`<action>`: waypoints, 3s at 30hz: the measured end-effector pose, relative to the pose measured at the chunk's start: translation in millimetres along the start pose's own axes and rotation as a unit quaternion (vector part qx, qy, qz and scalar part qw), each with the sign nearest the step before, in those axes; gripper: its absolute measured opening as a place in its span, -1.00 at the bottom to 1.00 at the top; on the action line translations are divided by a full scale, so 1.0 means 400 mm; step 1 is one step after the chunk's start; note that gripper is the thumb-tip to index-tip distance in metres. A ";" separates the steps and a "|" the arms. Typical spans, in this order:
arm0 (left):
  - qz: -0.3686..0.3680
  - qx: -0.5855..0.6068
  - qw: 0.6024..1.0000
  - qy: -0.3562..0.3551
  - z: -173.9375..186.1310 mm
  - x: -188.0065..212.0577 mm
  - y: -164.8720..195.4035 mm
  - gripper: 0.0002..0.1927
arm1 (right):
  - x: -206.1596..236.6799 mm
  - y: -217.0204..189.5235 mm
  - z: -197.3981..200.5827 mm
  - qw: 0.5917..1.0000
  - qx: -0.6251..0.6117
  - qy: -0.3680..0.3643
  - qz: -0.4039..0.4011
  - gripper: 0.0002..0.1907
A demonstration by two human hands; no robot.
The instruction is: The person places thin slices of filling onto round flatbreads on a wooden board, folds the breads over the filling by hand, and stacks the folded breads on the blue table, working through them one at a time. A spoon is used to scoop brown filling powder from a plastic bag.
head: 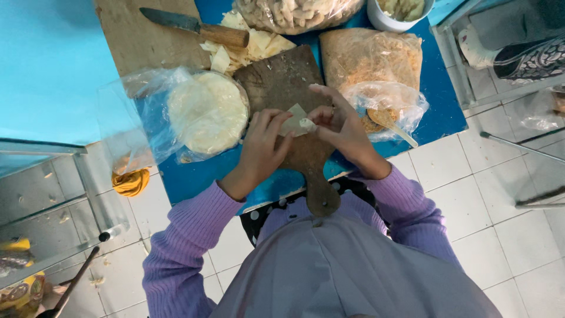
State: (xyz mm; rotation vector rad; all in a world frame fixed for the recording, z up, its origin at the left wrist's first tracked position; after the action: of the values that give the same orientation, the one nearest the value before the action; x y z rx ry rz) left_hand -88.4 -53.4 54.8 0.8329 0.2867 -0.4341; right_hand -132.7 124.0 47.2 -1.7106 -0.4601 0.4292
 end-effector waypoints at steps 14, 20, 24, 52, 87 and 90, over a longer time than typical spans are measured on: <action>0.034 -0.096 0.995 -0.012 -0.008 0.006 -0.008 -0.53 | -0.119 -0.380 0.215 0.907 0.351 0.034 0.228 -0.60; 0.030 -0.134 0.990 0.009 -0.004 0.012 -0.009 -0.64 | 0.028 -0.385 0.117 0.832 0.435 0.173 0.298 -0.57; 0.057 -0.126 0.990 -0.017 -0.017 0.008 -0.015 -0.77 | 0.181 -0.305 0.121 0.766 0.588 0.238 0.106 -0.84; 0.186 0.118 0.972 -0.076 -0.040 0.030 -0.074 -0.78 | 0.289 -0.108 0.190 0.671 0.647 0.305 0.194 -0.75; 0.112 0.029 0.992 -0.050 0.014 0.021 -0.017 -0.63 | 0.257 -0.004 0.184 0.927 0.183 0.313 0.098 -0.70; 0.125 0.026 0.990 -0.053 0.018 0.020 -0.018 -0.61 | 0.187 0.034 0.108 0.945 0.153 0.252 0.142 -0.72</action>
State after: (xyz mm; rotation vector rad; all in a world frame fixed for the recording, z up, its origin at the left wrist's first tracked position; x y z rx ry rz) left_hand -84.4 -65.4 51.4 0.8817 0.0711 -0.2515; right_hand -90.6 196.8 23.6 -1.5107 0.2203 0.2349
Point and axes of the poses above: each hand's wrist, its own x-axis away from the middle knuckle, its own z-axis out of the back of the hand, y = z × x, the point moved 6 cm from there along -x, towards the middle knuckle, and after that the axes turned 3 degrees about -y, right-handed, at the moved point
